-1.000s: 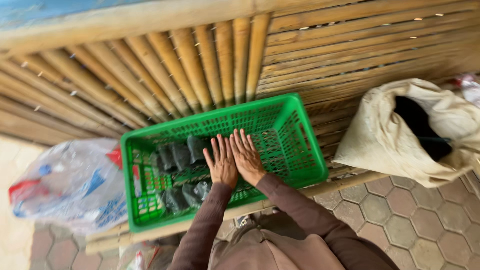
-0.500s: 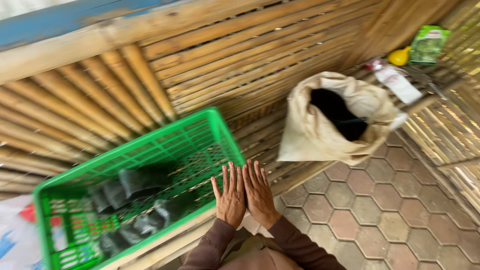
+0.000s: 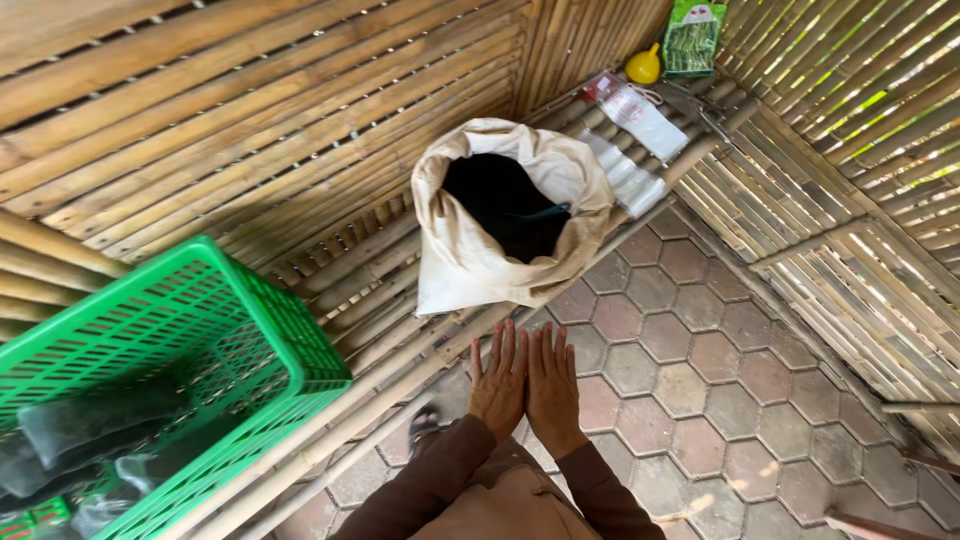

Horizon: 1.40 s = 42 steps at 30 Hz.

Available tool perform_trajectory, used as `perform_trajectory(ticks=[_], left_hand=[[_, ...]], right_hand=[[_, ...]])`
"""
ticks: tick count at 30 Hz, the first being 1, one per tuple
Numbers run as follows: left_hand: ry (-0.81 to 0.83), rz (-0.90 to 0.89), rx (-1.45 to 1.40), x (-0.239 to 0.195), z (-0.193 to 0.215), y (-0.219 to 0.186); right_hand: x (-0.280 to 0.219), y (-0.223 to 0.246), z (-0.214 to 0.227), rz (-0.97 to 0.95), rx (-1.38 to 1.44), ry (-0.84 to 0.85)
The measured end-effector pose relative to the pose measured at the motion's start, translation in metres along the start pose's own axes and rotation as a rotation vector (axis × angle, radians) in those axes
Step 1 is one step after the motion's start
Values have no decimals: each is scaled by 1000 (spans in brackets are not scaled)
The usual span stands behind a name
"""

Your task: The person scoops dark soil from a large sack into small plastic bags using a blue scoop. After filling each bag, they place it into a green basket. The person repeats this process multiple times.

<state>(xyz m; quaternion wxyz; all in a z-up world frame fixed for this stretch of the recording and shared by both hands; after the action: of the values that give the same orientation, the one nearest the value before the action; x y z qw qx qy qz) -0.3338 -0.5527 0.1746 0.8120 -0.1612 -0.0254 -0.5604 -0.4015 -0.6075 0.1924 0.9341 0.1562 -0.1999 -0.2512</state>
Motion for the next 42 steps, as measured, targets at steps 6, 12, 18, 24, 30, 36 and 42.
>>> perform_trajectory(ticks=[6,12,18,24,30,36,42], left_hand=[[10,-142,3,43,-38,-52],[9,-230,-67,115,-86,-103],[21,-262,-185,239,-120,-143],[8,-228,-158,355,-149,-168],[17,-158,-109,422,-179,-161],[86,47,-41,470,-224,-147],[134,335,-50,520,-272,-138]], right_hand=[[-12,-73,16,-163,-4,-47],[7,-170,27,-264,-63,-44],[77,-283,50,-282,-69,-45],[164,-366,80,-182,-65,-45],[223,-423,65,-118,-3,-6],[278,-476,32,25,69,114],[336,-527,14,353,117,212]])
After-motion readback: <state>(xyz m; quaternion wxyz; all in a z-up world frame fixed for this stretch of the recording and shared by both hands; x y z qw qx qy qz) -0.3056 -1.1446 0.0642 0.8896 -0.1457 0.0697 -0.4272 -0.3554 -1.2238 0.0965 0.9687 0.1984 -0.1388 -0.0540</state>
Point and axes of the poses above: each hand's wrist, its own x-axis towards the middle knuckle, its own z-axis out of the back of the hand, y = z × x, the point moved 7 cm from there along x, towards the middle knuckle, and after that the axes turned 7 degrees about x, right-handed, at the moved point
